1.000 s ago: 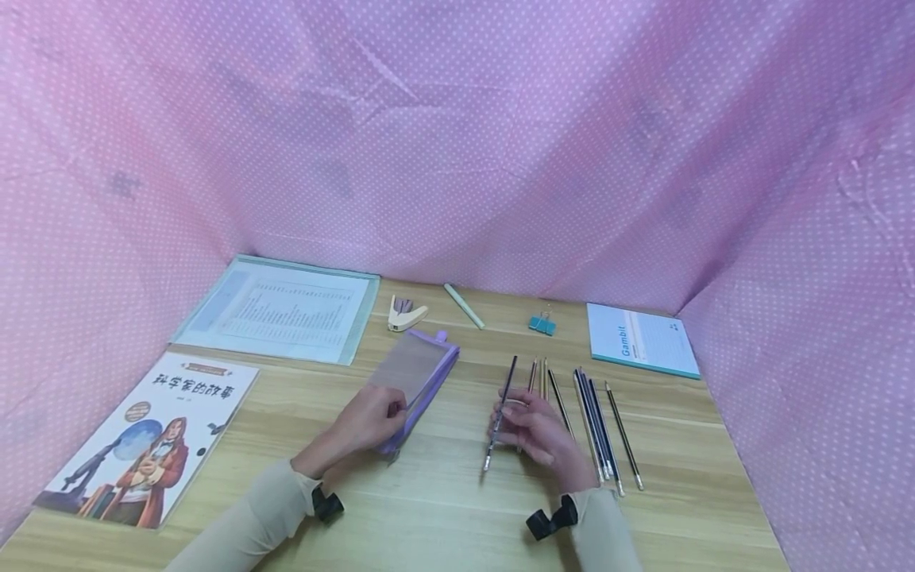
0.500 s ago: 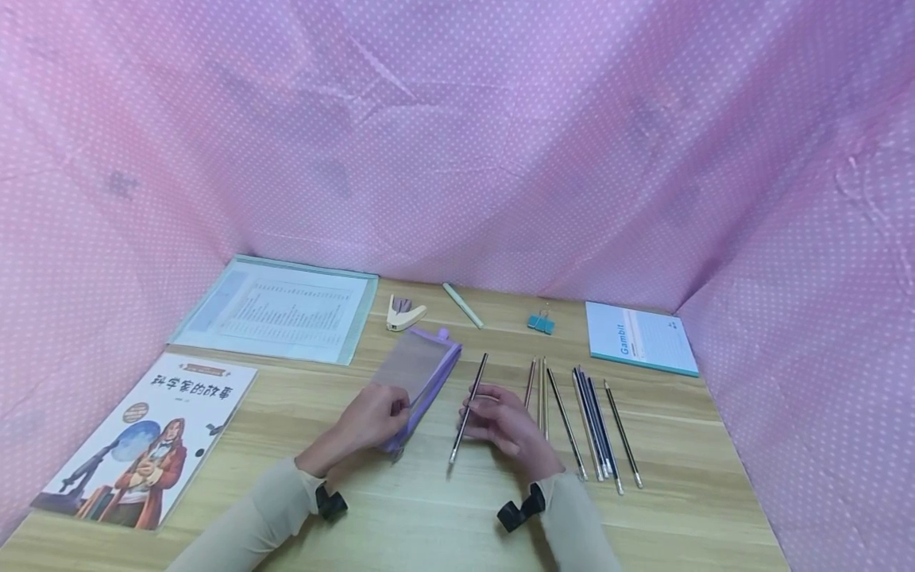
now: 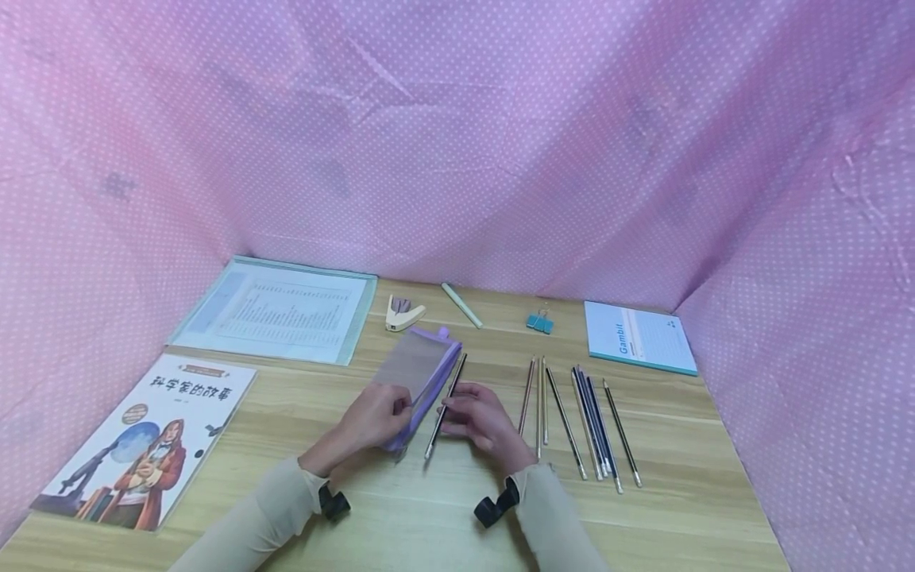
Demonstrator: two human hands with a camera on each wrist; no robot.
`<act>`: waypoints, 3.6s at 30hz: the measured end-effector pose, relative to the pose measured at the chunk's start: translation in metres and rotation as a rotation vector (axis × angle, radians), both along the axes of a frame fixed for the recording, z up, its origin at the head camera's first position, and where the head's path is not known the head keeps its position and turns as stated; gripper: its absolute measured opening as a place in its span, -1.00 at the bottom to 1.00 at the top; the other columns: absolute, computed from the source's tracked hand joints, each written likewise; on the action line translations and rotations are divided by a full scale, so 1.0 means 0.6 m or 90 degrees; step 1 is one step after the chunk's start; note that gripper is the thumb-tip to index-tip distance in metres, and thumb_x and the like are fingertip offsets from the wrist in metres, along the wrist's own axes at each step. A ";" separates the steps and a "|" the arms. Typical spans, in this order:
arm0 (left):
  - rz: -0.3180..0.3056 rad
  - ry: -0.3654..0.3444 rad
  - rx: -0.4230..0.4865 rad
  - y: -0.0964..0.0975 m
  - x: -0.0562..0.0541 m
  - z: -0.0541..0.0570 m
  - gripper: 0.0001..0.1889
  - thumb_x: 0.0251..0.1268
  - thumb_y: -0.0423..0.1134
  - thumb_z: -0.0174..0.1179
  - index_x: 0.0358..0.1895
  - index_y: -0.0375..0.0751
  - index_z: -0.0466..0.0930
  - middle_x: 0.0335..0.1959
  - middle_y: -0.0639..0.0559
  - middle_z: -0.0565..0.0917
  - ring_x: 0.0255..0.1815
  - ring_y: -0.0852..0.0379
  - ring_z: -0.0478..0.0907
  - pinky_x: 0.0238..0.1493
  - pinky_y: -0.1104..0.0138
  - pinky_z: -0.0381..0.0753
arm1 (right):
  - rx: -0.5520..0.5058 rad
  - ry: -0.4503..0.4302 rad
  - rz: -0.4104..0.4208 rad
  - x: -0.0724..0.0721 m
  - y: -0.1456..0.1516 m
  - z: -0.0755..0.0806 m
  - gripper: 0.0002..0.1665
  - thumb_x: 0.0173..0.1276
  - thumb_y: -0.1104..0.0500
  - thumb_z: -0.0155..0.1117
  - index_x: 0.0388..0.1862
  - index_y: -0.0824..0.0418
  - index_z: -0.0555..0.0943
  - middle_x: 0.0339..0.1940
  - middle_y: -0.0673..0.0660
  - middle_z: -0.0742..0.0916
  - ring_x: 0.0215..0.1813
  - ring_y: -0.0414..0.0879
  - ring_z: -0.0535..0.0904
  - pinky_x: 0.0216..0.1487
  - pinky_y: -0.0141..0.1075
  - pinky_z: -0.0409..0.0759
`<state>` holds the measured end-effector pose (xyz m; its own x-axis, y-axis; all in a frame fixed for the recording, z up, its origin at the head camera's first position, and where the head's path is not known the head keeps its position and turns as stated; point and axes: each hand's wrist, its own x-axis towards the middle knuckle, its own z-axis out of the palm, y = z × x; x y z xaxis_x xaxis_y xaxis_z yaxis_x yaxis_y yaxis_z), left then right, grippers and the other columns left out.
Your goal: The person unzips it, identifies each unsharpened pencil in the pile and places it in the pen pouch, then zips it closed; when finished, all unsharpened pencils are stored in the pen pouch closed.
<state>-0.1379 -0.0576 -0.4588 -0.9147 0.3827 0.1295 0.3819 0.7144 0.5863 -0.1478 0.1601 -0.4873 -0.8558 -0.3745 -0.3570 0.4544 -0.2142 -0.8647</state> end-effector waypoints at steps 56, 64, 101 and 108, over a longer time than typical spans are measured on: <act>-0.020 0.004 0.002 0.003 -0.002 -0.001 -0.89 0.10 -0.35 0.24 -0.54 -0.17 0.65 -0.67 0.14 0.57 -0.69 0.35 0.38 -0.68 0.49 0.33 | 0.041 -0.024 -0.171 -0.003 -0.053 0.030 -0.44 0.37 0.43 0.08 0.31 0.44 0.19 -0.23 0.20 0.69 -0.22 -0.07 0.71 -0.07 -0.10 0.76; -0.017 -0.018 0.011 0.002 -0.002 0.002 -0.87 0.13 -0.37 0.22 -0.54 -0.16 0.65 -0.69 0.13 0.57 -0.72 0.34 0.39 -0.71 0.48 0.35 | 0.047 0.001 -0.161 0.008 -0.003 0.059 -0.38 0.41 0.38 0.08 0.39 0.41 0.13 -0.15 0.11 0.68 -0.15 -0.12 0.71 -0.06 -0.16 0.76; -0.005 -0.015 0.000 0.002 0.000 0.000 -0.86 0.13 -0.36 0.23 -0.55 -0.14 0.65 -0.68 0.13 0.59 -0.71 0.34 0.41 -0.70 0.50 0.37 | 0.251 0.106 -0.145 0.060 0.332 0.072 -0.77 0.52 0.28 0.07 0.02 -0.03 0.46 -0.25 -0.19 0.74 -0.15 -0.30 0.72 -0.11 -0.33 0.74; -0.004 -0.022 0.003 0.003 0.000 -0.001 -0.86 0.13 -0.37 0.23 -0.55 -0.14 0.64 -0.68 0.13 0.58 -0.72 0.35 0.40 -0.70 0.51 0.37 | 0.408 0.133 -0.114 0.060 0.356 0.060 -0.46 0.47 0.33 0.11 0.35 0.48 0.26 -0.22 -0.14 0.69 -0.18 -0.34 0.67 -0.12 -0.30 0.74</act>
<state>-0.1378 -0.0560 -0.4595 -0.9161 0.3884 0.0994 0.3659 0.7086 0.6033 -0.1121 0.3739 -0.4512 -0.9594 0.0077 -0.2821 0.2704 0.3109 -0.9112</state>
